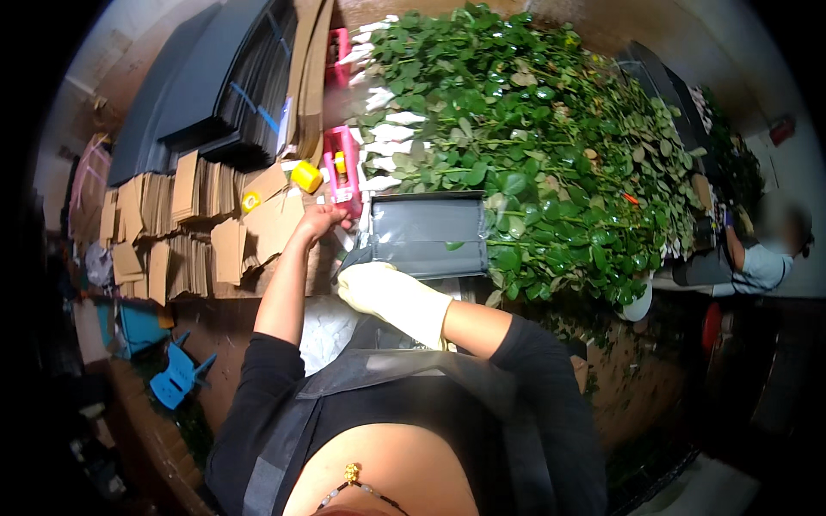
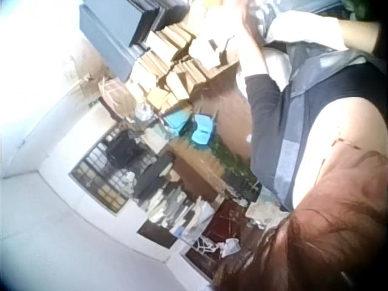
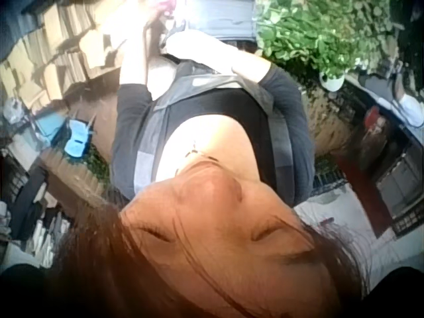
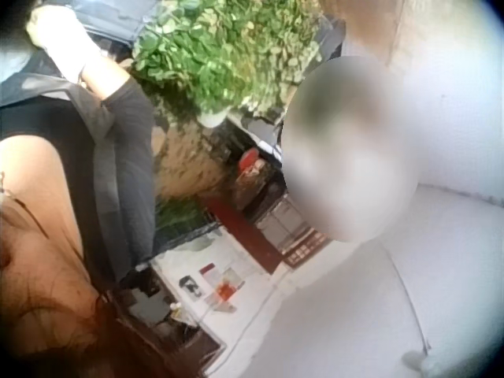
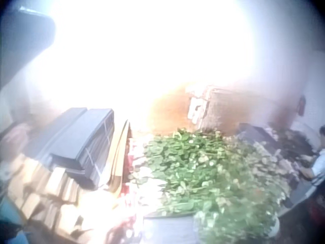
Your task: The person wraps individual leafy green plants in white paper, places them into black plastic trays, and secures them with cardboard dividers. The person repeatedly picks up plants, wraps them, and arranges them in trays on a cluttered work table.
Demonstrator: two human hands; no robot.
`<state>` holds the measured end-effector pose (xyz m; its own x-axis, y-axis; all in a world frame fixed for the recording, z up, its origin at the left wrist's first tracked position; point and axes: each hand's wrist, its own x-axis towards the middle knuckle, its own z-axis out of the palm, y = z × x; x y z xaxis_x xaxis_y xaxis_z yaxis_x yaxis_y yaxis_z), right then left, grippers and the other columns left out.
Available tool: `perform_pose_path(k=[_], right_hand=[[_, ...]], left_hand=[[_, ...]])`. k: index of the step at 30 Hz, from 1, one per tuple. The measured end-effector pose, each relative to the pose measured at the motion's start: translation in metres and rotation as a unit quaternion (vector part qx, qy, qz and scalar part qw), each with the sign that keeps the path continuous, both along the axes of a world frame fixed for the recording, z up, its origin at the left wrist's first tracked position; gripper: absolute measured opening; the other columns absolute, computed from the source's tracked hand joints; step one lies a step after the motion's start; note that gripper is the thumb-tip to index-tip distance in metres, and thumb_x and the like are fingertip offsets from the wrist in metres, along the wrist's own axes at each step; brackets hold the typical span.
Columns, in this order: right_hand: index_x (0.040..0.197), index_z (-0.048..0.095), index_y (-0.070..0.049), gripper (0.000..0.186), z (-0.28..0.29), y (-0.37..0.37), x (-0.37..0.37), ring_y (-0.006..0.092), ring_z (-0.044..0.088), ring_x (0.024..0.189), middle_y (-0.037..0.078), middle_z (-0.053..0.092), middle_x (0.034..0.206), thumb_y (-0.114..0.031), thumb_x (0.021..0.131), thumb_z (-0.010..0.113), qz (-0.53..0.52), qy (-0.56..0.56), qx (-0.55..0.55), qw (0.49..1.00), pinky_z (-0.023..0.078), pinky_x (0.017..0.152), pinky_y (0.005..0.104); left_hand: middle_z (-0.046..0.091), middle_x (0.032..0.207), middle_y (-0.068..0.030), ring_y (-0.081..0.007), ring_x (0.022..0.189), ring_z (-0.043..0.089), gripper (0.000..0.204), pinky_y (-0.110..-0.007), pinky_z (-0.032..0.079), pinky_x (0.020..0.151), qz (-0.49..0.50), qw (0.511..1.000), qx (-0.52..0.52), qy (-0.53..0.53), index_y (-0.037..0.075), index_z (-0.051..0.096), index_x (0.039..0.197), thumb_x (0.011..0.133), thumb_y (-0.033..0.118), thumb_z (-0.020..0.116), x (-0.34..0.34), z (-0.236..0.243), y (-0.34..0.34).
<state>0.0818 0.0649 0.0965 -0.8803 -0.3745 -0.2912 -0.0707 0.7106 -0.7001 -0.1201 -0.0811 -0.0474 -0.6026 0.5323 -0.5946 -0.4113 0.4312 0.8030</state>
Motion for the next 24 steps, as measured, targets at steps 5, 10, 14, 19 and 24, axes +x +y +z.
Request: perform_pose_path(k=[5, 10, 14, 19, 24], right_hand=[[0.112, 0.07, -0.007, 0.032, 0.055, 0.037, 0.012, 0.0307, 0.067, 0.101, 0.015, 0.071, 0.106, -0.033, 0.102, 0.055, -0.05, -0.062, -0.174, 0.982, 0.051, 0.091, 0.0405], [0.125, 0.069, 0.0, 0.033, 0.084, 0.122, 0.09, 0.02, 0.069, 0.108, 0.011, 0.073, 0.12, -0.025, 0.105, 0.061, -0.123, -0.226, -0.485, 0.836, 0.054, 0.098, 0.0352], [0.121, 0.068, 0.003, 0.041, 0.053, 0.168, 0.14, 0.0279, 0.075, 0.098, 0.02, 0.074, 0.113, -0.034, 0.106, 0.058, -0.242, -0.072, -0.578, 0.776, 0.061, 0.09, 0.0419], [0.118, 0.066, 0.001, 0.038, 0.009, 0.178, 0.139, 0.024, 0.074, 0.086, 0.016, 0.075, 0.102, -0.035, 0.107, 0.056, -0.477, -0.127, -0.544, 0.678, 0.06, 0.078, 0.0363], [0.106, 0.068, -0.003, 0.029, -0.05, 0.163, 0.187, 0.0205, 0.073, 0.073, 0.015, 0.074, 0.09, -0.024, 0.109, 0.048, -0.506, -0.252, -0.473, 0.676, 0.057, 0.064, 0.031]], left_hand=[[0.077, 0.091, -0.0007, -0.0082, 0.084, 0.064, 0.023, -0.023, 0.046, 0.073, 0.037, 0.998, 0.027, 0.051, 0.003, 0.079, 0.106, 0.097, 0.022, 0.068, 0.038, 0.043, 0.005], [0.067, 0.128, -0.0113, -0.0251, 0.119, 0.06, 0.017, -0.041, 0.042, 0.106, -0.004, 0.886, 0.122, 0.447, 0.015, 0.083, 0.104, 0.09, 0.023, 0.077, 0.078, 0.135, 0.089], [0.053, 0.149, -0.0137, -0.0386, 0.142, 0.039, 0.014, -0.058, 0.023, 0.121, -0.166, 0.728, 0.018, 0.665, 0.025, 0.083, 0.098, 0.086, 0.025, 0.076, 0.112, 0.157, 0.215], [0.031, 0.166, -0.019, -0.0409, 0.155, 0.021, 0.037, -0.068, 0.007, 0.123, -0.239, 0.572, -0.293, 0.728, 0.019, 0.07, 0.129, 0.098, 0.023, 0.05, 0.11, 0.082, 0.3], [0.038, 0.162, -0.0176, -0.0403, 0.153, 0.026, 0.054, -0.066, 0.015, 0.123, -0.263, 0.666, -0.294, 0.633, 0.022, 0.052, 0.15, 0.096, 0.014, 0.052, 0.118, 0.094, 0.306]])
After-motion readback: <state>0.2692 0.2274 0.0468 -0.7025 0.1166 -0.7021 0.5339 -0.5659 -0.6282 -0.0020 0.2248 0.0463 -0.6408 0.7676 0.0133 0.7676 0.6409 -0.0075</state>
